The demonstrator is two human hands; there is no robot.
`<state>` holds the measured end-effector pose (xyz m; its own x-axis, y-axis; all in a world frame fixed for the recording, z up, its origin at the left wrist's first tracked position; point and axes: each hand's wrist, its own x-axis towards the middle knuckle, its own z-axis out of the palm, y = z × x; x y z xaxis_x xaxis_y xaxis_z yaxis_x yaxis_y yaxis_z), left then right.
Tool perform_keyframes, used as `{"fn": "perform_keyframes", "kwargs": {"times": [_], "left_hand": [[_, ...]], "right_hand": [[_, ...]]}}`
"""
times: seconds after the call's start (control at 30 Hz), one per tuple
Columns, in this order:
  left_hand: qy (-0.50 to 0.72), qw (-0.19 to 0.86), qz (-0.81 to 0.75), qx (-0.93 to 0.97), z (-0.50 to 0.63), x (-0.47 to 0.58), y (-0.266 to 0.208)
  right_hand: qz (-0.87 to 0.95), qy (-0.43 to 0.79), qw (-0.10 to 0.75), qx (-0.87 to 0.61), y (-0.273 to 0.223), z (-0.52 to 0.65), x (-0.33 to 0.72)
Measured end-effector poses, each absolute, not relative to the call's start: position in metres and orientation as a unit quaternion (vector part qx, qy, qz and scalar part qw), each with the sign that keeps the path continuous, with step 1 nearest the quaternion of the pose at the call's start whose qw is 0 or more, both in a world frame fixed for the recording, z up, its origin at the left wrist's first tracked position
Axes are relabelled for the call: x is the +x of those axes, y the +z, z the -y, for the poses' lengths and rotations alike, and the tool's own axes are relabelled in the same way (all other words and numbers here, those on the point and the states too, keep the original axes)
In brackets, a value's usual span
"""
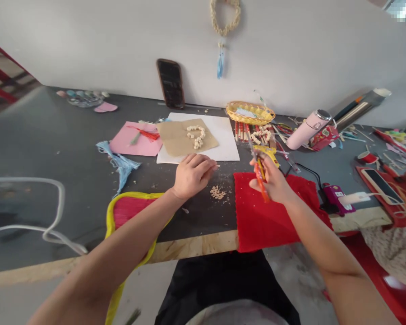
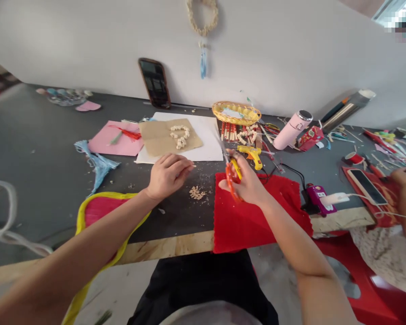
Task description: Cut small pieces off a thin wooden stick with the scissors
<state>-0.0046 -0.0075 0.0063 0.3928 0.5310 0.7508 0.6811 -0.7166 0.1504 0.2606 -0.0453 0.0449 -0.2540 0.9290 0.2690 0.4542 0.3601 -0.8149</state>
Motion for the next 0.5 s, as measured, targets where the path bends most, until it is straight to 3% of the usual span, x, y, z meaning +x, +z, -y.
{"fn": "perform_keyframes", "kwargs": {"times": [0.23,0.5], "left_hand": [[-0.377,0.096,0.395,-0.833,0.005,-0.011,0.010],[-0.427,0.043,0.424,-0.798,0.001,-0.014,0.015]], "right_hand": [[0.796,0.133,0.375,-0.456,0.020,0.029,0.222],[0.830,0.098,0.344,-0.428,0.000,0.035,0.227]]}}
